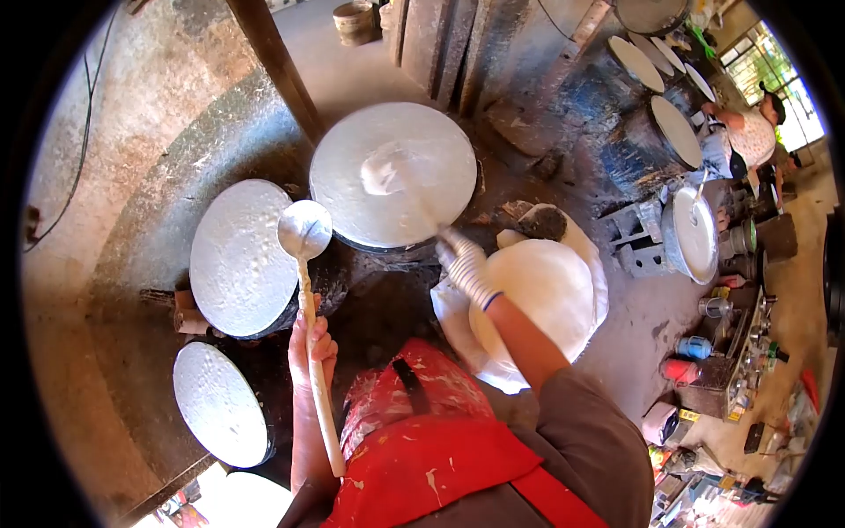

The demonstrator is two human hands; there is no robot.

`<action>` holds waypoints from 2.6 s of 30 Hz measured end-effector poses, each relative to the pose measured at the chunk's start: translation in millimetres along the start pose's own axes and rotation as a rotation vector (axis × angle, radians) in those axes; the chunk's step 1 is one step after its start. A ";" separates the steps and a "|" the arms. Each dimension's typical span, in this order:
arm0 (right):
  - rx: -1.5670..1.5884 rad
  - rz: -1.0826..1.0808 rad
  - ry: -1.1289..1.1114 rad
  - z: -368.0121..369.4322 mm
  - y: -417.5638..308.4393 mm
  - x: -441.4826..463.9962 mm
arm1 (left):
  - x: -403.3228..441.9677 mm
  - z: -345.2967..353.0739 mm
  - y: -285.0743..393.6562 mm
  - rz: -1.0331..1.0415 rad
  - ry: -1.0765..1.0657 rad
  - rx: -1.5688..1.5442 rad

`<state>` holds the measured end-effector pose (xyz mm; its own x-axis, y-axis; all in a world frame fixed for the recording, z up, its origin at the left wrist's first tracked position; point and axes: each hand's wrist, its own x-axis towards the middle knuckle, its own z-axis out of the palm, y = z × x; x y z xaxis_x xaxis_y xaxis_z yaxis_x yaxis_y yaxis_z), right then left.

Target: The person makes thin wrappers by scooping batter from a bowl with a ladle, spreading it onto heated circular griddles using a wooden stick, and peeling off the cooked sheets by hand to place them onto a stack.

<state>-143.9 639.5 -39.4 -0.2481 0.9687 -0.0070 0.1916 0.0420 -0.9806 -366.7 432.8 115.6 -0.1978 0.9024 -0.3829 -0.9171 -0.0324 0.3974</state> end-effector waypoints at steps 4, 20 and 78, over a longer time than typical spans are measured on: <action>-0.460 -0.182 -0.156 -45.4 6.9 75.7 | 11.4 5.9 -4.2 0.031 0.029 0.018; 0.070 0.424 -0.469 -118.6 -37.6 19.5 | 151.0 -1.0 -12.3 -0.116 0.192 0.410; -0.113 -1.817 -2.328 168.2 -143.5 -709.9 | -599.5 -116.9 -319.1 1.631 0.859 -0.407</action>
<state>-155.0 -95.3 73.3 0.0496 -0.9985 0.0221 -0.9009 -0.0542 -0.4305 4.0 -148.0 120.8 -0.8194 -0.5397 -0.1930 0.3327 -0.7221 0.6066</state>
